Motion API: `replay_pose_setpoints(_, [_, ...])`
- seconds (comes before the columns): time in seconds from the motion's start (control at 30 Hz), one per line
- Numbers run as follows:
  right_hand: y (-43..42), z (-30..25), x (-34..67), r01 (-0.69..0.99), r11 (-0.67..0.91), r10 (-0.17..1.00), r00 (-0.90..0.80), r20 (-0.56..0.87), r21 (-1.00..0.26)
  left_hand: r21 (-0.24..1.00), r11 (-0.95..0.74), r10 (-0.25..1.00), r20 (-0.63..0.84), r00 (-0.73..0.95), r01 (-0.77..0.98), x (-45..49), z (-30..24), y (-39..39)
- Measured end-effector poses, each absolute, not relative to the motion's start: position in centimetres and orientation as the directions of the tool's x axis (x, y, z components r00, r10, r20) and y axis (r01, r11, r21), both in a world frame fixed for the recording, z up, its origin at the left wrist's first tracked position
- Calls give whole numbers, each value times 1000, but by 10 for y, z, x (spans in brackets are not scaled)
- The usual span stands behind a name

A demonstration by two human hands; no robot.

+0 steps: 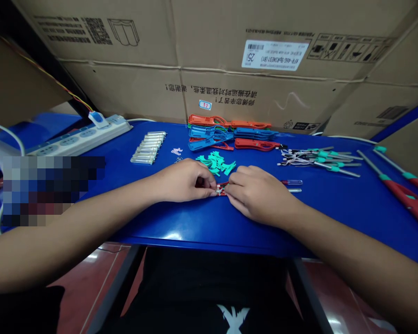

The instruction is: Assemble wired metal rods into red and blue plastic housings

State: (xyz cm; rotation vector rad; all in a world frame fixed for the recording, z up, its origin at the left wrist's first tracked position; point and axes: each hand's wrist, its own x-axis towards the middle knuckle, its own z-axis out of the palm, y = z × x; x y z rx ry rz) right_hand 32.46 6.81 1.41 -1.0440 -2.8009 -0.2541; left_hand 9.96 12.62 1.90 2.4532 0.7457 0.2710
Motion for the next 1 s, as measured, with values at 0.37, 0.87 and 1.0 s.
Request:
replay_pose_setpoints(0.37, [68, 16, 320, 693, 710, 675, -720, 162, 124, 556, -703, 555, 41, 831, 442, 99, 16, 129])
replay_pose_setpoints(0.87, [70, 20, 319, 693, 715, 684, -721, 112, 91, 551, -705, 557, 41, 829, 447, 99, 17, 128])
replay_pose_setpoints(1.0, [70, 20, 320, 680, 728, 670, -733, 117, 90, 552, -700, 563, 36, 825, 454, 99, 17, 127])
